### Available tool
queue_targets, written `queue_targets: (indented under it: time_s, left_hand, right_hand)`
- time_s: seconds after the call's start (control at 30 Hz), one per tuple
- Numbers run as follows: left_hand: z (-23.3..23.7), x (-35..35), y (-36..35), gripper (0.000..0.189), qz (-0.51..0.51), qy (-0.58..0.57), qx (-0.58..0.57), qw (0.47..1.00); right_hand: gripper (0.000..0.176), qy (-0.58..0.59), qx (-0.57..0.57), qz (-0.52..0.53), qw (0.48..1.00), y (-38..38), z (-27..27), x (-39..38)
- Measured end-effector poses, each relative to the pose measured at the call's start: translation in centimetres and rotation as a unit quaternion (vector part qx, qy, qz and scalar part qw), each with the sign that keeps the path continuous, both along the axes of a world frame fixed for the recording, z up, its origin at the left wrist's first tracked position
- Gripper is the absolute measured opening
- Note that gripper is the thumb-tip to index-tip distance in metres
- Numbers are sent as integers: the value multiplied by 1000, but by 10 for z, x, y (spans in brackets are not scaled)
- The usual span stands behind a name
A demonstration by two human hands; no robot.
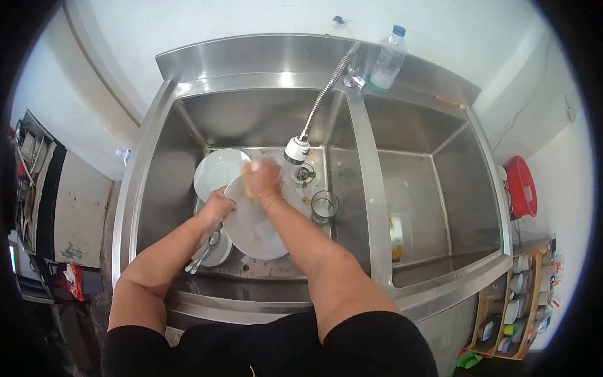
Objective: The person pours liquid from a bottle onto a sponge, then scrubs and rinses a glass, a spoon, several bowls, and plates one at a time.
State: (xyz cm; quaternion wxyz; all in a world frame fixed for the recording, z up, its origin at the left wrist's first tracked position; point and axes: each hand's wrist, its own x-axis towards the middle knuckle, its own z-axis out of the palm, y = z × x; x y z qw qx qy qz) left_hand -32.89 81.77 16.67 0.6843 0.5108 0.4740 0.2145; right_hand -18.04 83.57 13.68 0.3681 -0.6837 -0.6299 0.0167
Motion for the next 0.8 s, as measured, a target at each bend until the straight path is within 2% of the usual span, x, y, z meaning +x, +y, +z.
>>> queue_targets:
  time_s: [0.03, 0.07, 0.1, 0.2, 0.23, 0.27, 0.3, 0.37, 0.4, 0.47, 0.5, 0.53, 0.6, 0.63, 0.7, 0.77, 0.8]
  left_hand:
    - [4, 1, -3, 37, 34, -41, -7, 999]
    - [5, 2, -6, 37, 65, -82, -17, 994]
    - [3, 2, -7, 37, 63, -82, -20, 994]
    - [0, 3, 0, 46, 42, -28, -91, 995]
    - [0, 3, -1, 43, -5, 3, -69, 998]
    - [0, 3, -1, 41, -53, 34, -47, 997]
    - [-1, 4, -1, 41, -52, 35, -49, 997]
    - [-2, 2, 2, 43, -15, 49, -17, 999]
    - [0, 2, 5, 43, -12, 47, -12, 999]
    - [-3, 4, 0, 31, 147, -10, -7, 989]
    - [-5, 6, 0, 31, 147, -13, -9, 989]
    - [-7, 8, 2, 28, 181, -21, -16, 983]
    - [-19, 2, 8, 27, 215, -28, -22, 976]
    - [-36, -8, 17, 30, 229, -6, 8, 973]
    - [-58, -24, 34, 35, 238, 15, 40, 970]
    - [-65, -33, 49, 36, 244, 81, 113, 960]
    - [-44, -28, 44, 36, 242, 77, 111, 961]
  right_hand:
    - [46, 103, -112, -118, 981, 5, -5, 17]
    - [44, 202, -224, -233, 924, 6, -14, 27]
    - [44, 201, -226, -236, 923, 0, -11, 26]
    - [43, 142, -210, -202, 946, -12, 0, 8]
    - [45, 73, -156, -85, 981, -16, 4, -7]
    - [47, 4, -99, 33, 995, -18, 7, -15]
    - [47, 5, -101, 33, 994, -18, 1, -13]
    - [45, 17, 31, -80, 996, -13, -10, -13]
    - [45, 16, 36, -77, 996, -10, -9, -8]
    - [46, 112, -97, -294, 944, -17, -14, 4]
    - [50, 126, -108, -249, 954, -13, -38, 0]
    - [50, 123, -108, -250, 954, -20, -34, -14]
    - [55, 39, -187, -90, 977, -38, -23, -47]
    - [55, 40, -187, -90, 978, -44, -17, -57]
    - [61, 112, -227, 138, 958, -53, -7, -70]
    - [62, 87, -241, 170, 952, -70, -1, -56]
    - [64, 54, -261, 207, 941, -81, 2, -39]
